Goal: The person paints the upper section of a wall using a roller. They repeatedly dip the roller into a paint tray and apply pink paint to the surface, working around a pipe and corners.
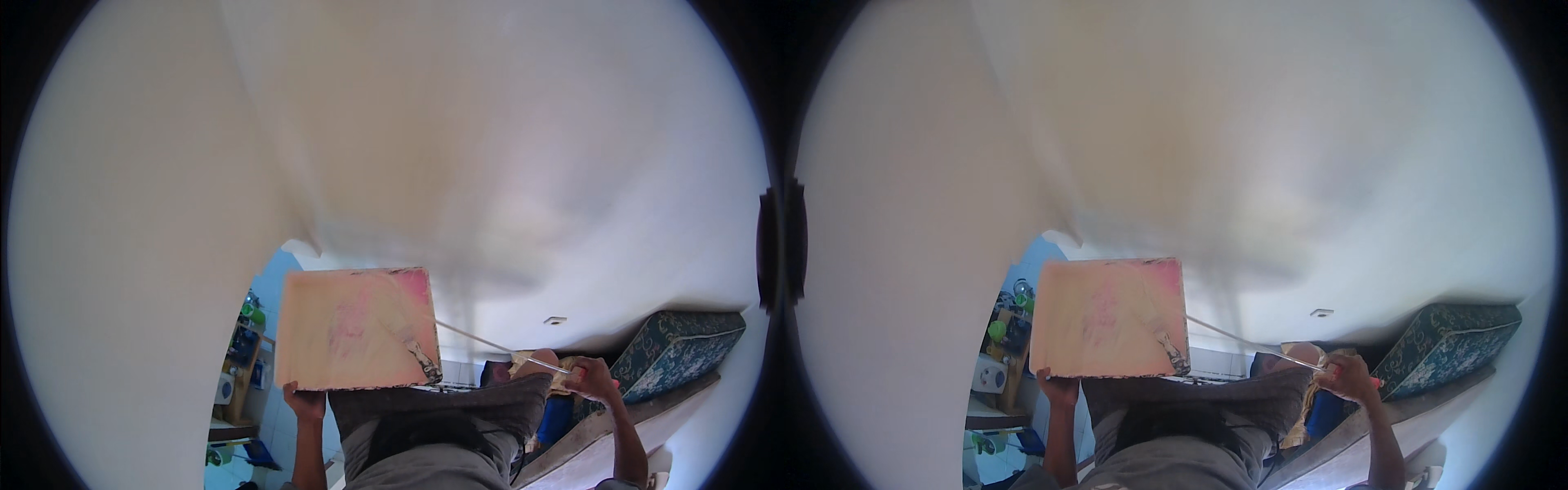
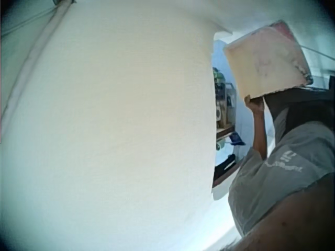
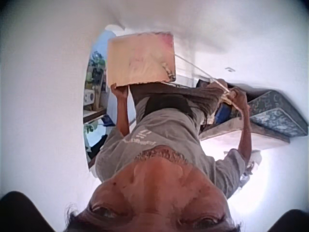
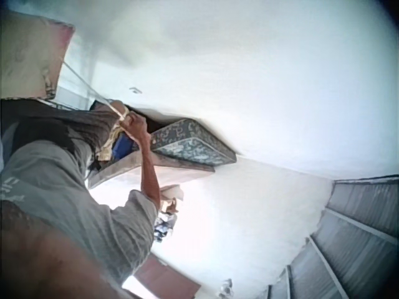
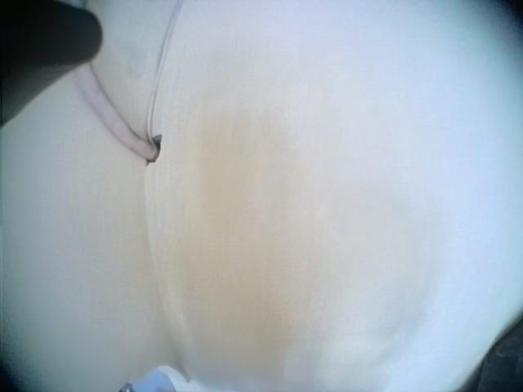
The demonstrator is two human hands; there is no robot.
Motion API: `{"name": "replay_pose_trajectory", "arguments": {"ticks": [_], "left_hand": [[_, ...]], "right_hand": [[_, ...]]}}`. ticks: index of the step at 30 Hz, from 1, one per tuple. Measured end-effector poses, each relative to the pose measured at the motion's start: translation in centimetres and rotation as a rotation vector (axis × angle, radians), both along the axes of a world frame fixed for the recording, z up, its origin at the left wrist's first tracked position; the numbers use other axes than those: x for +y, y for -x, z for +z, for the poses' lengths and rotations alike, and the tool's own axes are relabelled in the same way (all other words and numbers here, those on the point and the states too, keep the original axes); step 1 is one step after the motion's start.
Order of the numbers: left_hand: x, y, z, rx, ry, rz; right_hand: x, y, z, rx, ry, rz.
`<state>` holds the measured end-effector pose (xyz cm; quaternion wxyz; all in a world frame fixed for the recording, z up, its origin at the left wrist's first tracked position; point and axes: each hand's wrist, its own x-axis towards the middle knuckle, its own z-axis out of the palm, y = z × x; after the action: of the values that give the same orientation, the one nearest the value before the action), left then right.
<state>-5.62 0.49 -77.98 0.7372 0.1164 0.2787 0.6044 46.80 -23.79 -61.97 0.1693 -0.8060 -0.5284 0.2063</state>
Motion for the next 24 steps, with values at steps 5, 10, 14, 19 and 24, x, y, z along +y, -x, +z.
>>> {"name": "replay_pose_trajectory", "arguments": {"ticks": [5,10,14,19,24], "left_hand": [[-2.5,-1.1,0.6,-0.097,0.118,0.133],[-5.9,-1.7,0.3,-0.176,0.039,0.185],[-7.4,-2.4,-0.1,-0.206,0.043,0.286],[-10.4,-1.7,0.8,-0.181,-0.010,0.328],[-12.4,-2.7,0.9,-0.106,0.053,0.436]], "right_hand": [[0.1,-0.2,-3.4,-0.011,-0.325,0.000],[2.8,1.7,-3.3,0.232,-0.407,-0.195],[7.7,4.5,-6.4,0.295,-0.588,-0.278],[14.3,8.0,-11.3,0.459,-0.694,-0.363],[18.5,8.2,-15.7,0.497,-0.767,-0.448]]}}
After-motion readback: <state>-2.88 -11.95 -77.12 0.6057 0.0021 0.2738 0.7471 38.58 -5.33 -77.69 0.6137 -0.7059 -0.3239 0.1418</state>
